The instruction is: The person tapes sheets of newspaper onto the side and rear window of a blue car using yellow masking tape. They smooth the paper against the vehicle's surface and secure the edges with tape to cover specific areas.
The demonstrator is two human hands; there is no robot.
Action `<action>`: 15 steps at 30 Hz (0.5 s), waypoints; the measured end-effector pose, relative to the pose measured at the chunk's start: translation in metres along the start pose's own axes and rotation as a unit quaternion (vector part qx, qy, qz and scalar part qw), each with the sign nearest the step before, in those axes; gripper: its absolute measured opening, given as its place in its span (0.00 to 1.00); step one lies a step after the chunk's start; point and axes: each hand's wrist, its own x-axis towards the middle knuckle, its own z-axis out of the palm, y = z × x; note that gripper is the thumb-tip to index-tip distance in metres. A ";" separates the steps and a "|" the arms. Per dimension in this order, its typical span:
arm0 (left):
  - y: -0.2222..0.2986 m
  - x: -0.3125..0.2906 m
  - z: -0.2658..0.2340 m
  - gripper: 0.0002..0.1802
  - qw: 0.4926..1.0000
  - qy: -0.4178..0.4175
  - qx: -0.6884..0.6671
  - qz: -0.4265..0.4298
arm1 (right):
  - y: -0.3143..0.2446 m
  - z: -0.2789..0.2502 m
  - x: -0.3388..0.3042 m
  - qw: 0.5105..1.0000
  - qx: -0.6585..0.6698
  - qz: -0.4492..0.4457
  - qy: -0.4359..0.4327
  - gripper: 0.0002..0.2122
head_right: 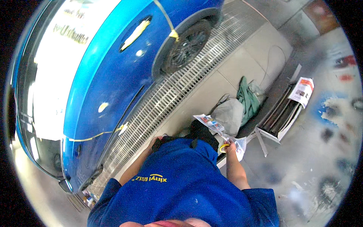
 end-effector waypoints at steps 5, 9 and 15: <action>0.113 0.063 0.093 0.23 0.916 0.160 0.328 0.167 | -0.040 0.009 -0.038 0.999 0.041 0.010 0.026 0.12; 0.185 0.102 0.143 0.29 0.934 0.147 0.235 0.228 | -0.052 0.000 -0.029 0.980 0.192 0.018 0.042 0.14; 0.445 0.065 0.416 0.50 0.799 -0.120 0.280 0.519 | -0.071 0.018 -0.061 0.880 0.458 0.031 0.120 0.18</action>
